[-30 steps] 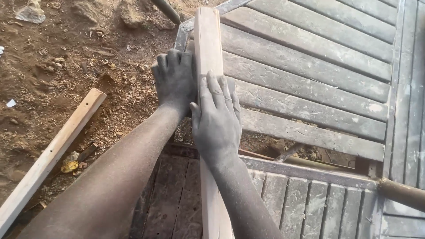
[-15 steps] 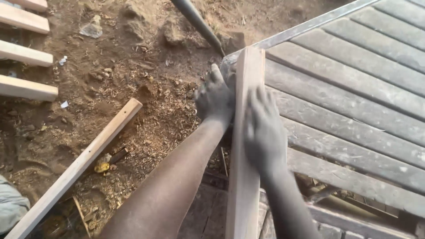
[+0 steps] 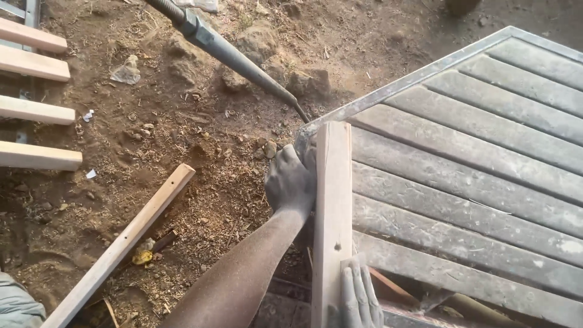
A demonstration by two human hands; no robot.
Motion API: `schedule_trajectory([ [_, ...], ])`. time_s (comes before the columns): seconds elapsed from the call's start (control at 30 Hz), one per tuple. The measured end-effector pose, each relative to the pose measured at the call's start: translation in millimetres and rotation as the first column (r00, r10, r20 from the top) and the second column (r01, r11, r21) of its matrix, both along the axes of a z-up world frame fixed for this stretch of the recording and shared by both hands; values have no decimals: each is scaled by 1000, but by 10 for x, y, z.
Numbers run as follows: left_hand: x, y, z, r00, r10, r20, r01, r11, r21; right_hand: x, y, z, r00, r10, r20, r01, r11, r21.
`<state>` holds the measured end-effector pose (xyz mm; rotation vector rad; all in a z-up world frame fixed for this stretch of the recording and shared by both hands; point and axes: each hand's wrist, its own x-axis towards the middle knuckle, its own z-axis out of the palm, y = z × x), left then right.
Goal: Sanding a long wooden plank with a hand sanding block on a metal workbench.
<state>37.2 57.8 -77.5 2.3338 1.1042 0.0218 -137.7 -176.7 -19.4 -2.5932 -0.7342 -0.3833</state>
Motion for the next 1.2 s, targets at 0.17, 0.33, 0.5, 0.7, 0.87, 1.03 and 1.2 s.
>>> schedule_trajectory([
  [0.17, -15, 17, 231, 998, -3, -55, -6, 988, -155, 223, 143, -329, 933, 13, 360, 57, 981, -185],
  [0.33, -23, 15, 198, 998, 13, -55, -20, 992, -126, 599, 463, 29, 999, 2, 48, 10, 971, -239],
  [0.5, -16, 16, 164, 1000, 14, -6, -15, 994, -106, 1632, 1316, 407, 957, -10, -291, -52, 978, -204],
  [0.7, -1, 28, 210, 999, -5, -51, -4, 984, -177, 1545, 1326, 684, 967, 64, -248, -132, 954, -268],
  [0.87, 4, 33, 260, 998, 28, -55, -39, 975, -217, 1302, 1128, 543, 956, -51, -290, -74, 911, -405],
  [1.03, -56, -33, -7, 999, -3, -37, -1, 994, -107, 2107, 1623, 365, 976, 55, -213, -90, 983, -161],
  [1.2, -32, 36, 320, 998, 1, -57, -14, 975, -221, 1589, 1375, 559, 954, 132, -268, -176, 973, -147],
])
